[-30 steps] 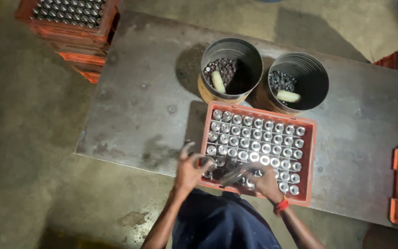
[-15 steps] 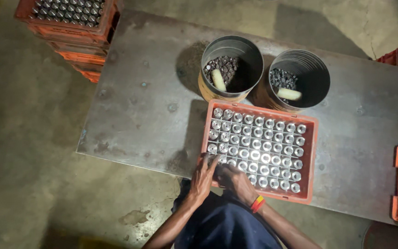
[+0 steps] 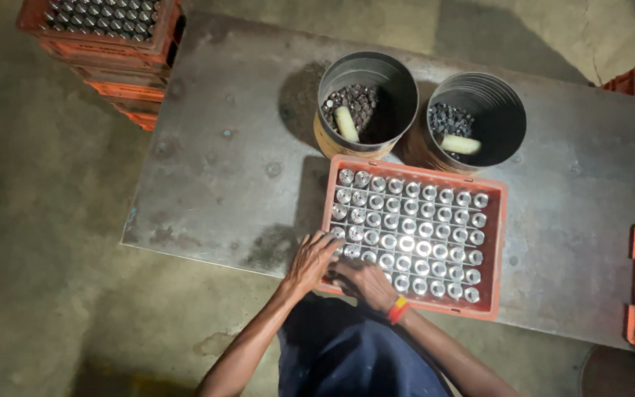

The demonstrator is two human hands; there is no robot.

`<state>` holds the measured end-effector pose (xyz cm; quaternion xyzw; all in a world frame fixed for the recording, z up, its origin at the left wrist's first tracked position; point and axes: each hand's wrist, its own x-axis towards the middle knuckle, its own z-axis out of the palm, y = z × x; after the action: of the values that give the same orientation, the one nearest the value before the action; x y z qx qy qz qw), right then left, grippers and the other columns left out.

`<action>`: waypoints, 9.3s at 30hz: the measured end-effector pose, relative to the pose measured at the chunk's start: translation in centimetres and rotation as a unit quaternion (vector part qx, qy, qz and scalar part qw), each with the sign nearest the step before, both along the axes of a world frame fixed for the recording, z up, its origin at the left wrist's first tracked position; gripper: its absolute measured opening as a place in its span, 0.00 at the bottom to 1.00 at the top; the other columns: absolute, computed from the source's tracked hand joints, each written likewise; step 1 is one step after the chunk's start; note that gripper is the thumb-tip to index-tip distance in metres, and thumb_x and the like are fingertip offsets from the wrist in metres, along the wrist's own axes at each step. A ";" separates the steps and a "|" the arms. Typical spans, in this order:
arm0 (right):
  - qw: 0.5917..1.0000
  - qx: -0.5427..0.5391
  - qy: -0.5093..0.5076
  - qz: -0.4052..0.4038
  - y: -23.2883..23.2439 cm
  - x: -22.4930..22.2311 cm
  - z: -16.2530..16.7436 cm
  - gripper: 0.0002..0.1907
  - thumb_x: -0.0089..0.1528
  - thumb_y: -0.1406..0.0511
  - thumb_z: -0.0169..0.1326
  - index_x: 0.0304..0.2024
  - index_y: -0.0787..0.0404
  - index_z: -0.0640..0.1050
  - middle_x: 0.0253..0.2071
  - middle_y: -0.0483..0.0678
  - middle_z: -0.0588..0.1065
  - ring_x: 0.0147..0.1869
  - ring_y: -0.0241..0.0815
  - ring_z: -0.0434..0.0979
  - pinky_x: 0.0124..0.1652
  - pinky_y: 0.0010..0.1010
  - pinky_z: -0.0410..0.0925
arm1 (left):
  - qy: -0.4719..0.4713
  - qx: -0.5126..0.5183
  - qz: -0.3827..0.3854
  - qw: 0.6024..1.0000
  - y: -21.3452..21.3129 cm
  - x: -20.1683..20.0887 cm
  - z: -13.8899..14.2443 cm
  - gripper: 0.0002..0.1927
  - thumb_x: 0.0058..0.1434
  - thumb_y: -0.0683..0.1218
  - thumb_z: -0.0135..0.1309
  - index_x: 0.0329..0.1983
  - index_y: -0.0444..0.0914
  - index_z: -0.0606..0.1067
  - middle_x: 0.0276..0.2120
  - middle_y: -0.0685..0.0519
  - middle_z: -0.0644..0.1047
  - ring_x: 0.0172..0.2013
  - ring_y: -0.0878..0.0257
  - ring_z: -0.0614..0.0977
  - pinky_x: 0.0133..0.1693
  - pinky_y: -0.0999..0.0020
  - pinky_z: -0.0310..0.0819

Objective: The person repeatedly picks small cylindrical metal parts from two metal cans and places them into an orange plastic crate with a grid of compartments. The person fills the crate by placing the parts one by one into the compartments.

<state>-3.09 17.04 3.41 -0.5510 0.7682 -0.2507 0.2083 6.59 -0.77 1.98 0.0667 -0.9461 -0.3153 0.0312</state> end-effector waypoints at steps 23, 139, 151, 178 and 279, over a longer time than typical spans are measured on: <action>0.893 -0.101 -0.353 -0.261 3.7 -0.1 -4.7 0.31 0.73 0.56 0.55 0.68 0.67 0.60 0.59 0.56 0.72 0.61 0.53 0.73 0.57 0.44 0.66 | 0.055 0.239 0.261 0.934 -2.9 0.0 2.6 0.10 0.67 0.48 0.55 0.48 0.40 0.80 0.42 0.45 0.83 0.44 0.46 0.84 0.42 0.59 0.77; 0.776 -0.325 -0.346 -0.415 7.9 -12.8 -1.6 0.30 0.70 0.46 0.48 0.65 0.58 0.72 0.51 0.42 0.78 0.50 0.35 0.77 0.49 0.31 0.72 | 0.169 0.369 0.270 0.873 3.3 -9.7 -2.4 0.19 0.56 0.53 0.64 0.46 0.37 0.83 0.44 0.42 0.78 0.45 0.49 0.80 0.46 0.58 0.76; 0.955 -0.135 0.032 -0.260 4.5 -6.6 -2.4 0.24 0.61 0.70 0.57 0.61 0.59 0.75 0.55 0.64 0.75 0.47 0.62 0.79 0.42 0.46 0.73 | 0.172 0.131 0.165 0.962 6.0 -7.2 -2.7 0.22 0.65 0.39 0.55 0.63 0.42 0.75 0.60 0.41 0.76 0.55 0.43 0.80 0.52 0.57 0.79; 0.828 -0.076 -0.317 -0.456 7.4 -5.2 -5.3 0.21 0.71 0.53 0.51 0.47 0.65 0.74 0.34 0.50 0.72 0.34 0.49 0.73 0.37 0.41 0.69 | -0.050 0.467 0.291 0.833 7.9 -5.3 -5.2 0.27 0.70 0.55 0.54 0.65 0.33 0.74 0.46 0.30 0.76 0.42 0.40 0.78 0.41 0.47 0.71; 0.946 -0.053 0.166 -0.272 2.2 -20.1 0.7 0.16 0.64 0.62 0.58 0.53 0.58 0.82 0.41 0.59 0.80 0.48 0.61 0.78 0.54 0.47 0.68 | 0.077 -0.142 0.199 0.967 8.1 -23.3 -0.3 0.26 0.56 0.53 0.63 0.56 0.40 0.77 0.53 0.43 0.75 0.54 0.46 0.75 0.54 0.49 0.69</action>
<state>-23.22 19.21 4.07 -0.3648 0.8982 -0.2436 -0.0276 -16.69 7.31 1.67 0.2244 -0.9436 -0.1691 0.1750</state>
